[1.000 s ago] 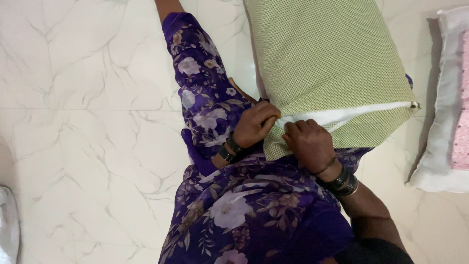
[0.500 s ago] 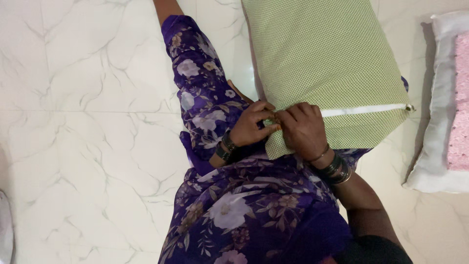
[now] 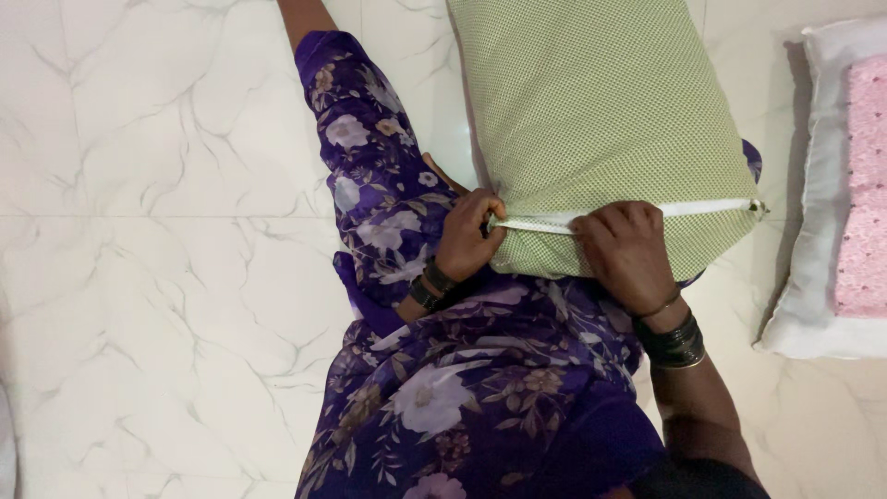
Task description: The person inserts a white pillow into a green patterned pillowcase while sitting on the floor. They align the corners, push the pillow inside, and zip the case closed.
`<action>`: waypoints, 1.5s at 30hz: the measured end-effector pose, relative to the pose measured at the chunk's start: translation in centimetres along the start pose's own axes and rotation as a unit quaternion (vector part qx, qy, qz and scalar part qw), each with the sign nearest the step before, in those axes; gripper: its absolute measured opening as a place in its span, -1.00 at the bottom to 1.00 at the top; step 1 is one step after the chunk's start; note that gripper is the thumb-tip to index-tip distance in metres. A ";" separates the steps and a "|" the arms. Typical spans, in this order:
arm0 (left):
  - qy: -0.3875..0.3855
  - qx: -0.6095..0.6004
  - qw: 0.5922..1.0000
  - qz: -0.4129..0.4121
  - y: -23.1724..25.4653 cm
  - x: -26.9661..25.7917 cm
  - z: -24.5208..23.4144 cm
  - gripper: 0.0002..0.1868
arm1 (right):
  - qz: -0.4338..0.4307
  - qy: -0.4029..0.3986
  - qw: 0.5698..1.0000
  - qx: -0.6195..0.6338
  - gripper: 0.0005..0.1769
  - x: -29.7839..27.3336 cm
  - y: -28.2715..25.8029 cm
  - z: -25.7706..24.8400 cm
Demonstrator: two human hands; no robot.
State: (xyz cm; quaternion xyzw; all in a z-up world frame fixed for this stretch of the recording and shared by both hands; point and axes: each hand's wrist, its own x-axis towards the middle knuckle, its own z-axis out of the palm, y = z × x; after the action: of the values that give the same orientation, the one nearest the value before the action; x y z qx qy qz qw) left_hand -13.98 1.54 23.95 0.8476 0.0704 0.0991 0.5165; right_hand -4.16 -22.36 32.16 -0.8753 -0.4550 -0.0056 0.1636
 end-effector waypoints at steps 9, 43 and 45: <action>-0.042 -0.027 0.997 0.051 1.7 0.7 -1.0 -0.55 | 0.038 0.043 0.998 0.005 -0.83 -0.8 0.5 1.0; -0.035 0.170 0.944 0.281 6.5 3.0 3.7 -0.63 | 0.119 0.219 0.968 0.032 -0.82 -2.2 8.1 5.4; -0.023 0.173 0.947 0.271 6.7 3.0 3.7 -0.57 | 0.103 0.243 0.964 0.045 -0.84 -3.3 9.6 4.7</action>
State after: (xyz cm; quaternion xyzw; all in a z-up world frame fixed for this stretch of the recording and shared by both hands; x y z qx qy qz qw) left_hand -10.07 -3.99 28.52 0.9131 -0.1576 0.2024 0.3169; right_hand 0.85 -28.72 24.45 -0.8814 -0.3091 -0.1804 0.3083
